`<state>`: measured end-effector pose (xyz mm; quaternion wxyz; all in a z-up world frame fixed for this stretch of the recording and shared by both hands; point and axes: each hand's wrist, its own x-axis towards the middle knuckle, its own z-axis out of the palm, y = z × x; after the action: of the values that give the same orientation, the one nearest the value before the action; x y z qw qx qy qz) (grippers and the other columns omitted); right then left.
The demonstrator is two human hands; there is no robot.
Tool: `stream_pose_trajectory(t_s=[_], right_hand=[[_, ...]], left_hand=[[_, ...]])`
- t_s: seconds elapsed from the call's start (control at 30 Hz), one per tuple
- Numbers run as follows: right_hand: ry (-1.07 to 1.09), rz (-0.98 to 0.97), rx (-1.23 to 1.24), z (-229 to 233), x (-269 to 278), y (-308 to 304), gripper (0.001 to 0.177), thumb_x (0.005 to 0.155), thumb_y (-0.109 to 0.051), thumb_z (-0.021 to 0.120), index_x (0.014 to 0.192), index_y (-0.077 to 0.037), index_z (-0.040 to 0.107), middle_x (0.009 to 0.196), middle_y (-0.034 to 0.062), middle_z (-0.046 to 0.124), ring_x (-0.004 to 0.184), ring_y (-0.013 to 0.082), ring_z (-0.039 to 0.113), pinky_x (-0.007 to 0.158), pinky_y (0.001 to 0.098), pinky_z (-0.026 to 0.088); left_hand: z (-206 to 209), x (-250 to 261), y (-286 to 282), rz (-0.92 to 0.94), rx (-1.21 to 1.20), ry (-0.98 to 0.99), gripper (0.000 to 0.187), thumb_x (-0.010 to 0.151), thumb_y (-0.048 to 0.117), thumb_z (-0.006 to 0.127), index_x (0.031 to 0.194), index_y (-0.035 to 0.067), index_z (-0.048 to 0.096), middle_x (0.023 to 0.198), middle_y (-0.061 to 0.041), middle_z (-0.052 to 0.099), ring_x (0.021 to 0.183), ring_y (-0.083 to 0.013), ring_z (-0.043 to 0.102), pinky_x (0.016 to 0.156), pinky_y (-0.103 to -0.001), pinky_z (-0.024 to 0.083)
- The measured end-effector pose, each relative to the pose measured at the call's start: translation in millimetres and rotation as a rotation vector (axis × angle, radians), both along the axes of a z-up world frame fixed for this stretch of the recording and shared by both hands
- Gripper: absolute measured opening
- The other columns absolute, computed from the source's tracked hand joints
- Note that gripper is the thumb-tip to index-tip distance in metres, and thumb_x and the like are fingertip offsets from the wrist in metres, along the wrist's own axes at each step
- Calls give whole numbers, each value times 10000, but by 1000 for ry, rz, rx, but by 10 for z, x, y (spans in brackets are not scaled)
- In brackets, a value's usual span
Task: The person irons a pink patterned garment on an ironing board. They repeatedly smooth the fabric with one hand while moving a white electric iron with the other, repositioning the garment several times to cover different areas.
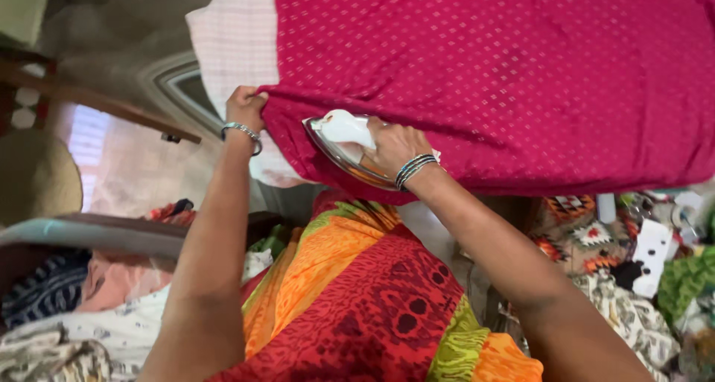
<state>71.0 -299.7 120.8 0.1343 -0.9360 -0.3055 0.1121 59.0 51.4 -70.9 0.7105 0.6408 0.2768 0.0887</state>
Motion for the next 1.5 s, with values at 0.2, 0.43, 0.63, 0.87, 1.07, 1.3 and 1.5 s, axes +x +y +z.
stream_pose_trajectory(t_s=[0.2, 0.43, 0.63, 0.87, 1.07, 1.3, 1.5], right_hand=[[110, -328, -207, -9, 184, -896, 580, 951, -611, 595, 1167, -75, 637, 815, 217, 736, 753, 417, 730, 686, 558, 576], [-45, -653, -239, -140, 260, -2606, 549, 926, -560, 707, 1192, -80, 701, 877, 255, 726, 803, 447, 716, 713, 566, 568], [-118, -834, -155, -111, 388, -3847, 456, 924, -428, 780, 1198, -64, 750, 1002, 289, 718, 928, 484, 694, 829, 579, 540], [-159, -849, -150, -167, 763, -4871, 452, 913, -388, 806, 1170, -24, 733, 1052, 307, 702, 985, 494, 673, 867, 573, 522], [-121, -822, -191, -157, 932, -5423, 428, 905, -391, 807, 1180, -68, 754, 1067, 287, 713, 993, 477, 676, 881, 565, 523], [19, -810, -31, 109, 1069, -5688, 456, 882, -419, 815, 1209, -108, 752, 1003, 235, 732, 922, 389, 727, 867, 505, 554], [-84, -658, -142, 350, 1018, -5529, 509, 868, -487, 821, 1214, -118, 765, 958, 210, 747, 872, 376, 724, 814, 495, 571]], left_hand=[[150, 64, 91, -2, -220, 177, 92, 945, 26, 662, 946, 52, 574, 785, -72, 642, 598, -198, 663, 465, -428, 607], [126, 87, 3, 7, 104, 156, 99, 933, 21, 647, 1010, 59, 598, 816, -99, 653, 640, -206, 632, 538, -434, 561], [554, 34, -684, -2, 959, -3, 385, 925, 154, 646, 1282, 37, 563, 1334, -199, 520, 1191, -336, 548, 1001, -584, 452], [931, 114, -2391, -655, 1160, -73, 600, 959, 436, 642, 1433, 95, 501, 1492, -165, 472, 1448, -354, 366, 1165, -621, 202], [879, 429, -3246, -706, 1273, -70, 406, 934, 337, 683, 1251, 93, 617, 1197, -136, 574, 1161, -335, 501, 995, -565, 347], [901, 763, -3070, -583, 1151, -399, 55, 1004, 96, 642, 1019, 48, 620, 1030, -172, 558, 1004, -376, 522, 904, -495, 431], [1175, 1093, -2723, -349, 1203, -383, 56, 1056, 47, 644, 1078, 11, 607, 1089, -188, 549, 1034, -376, 548, 909, -488, 447]])
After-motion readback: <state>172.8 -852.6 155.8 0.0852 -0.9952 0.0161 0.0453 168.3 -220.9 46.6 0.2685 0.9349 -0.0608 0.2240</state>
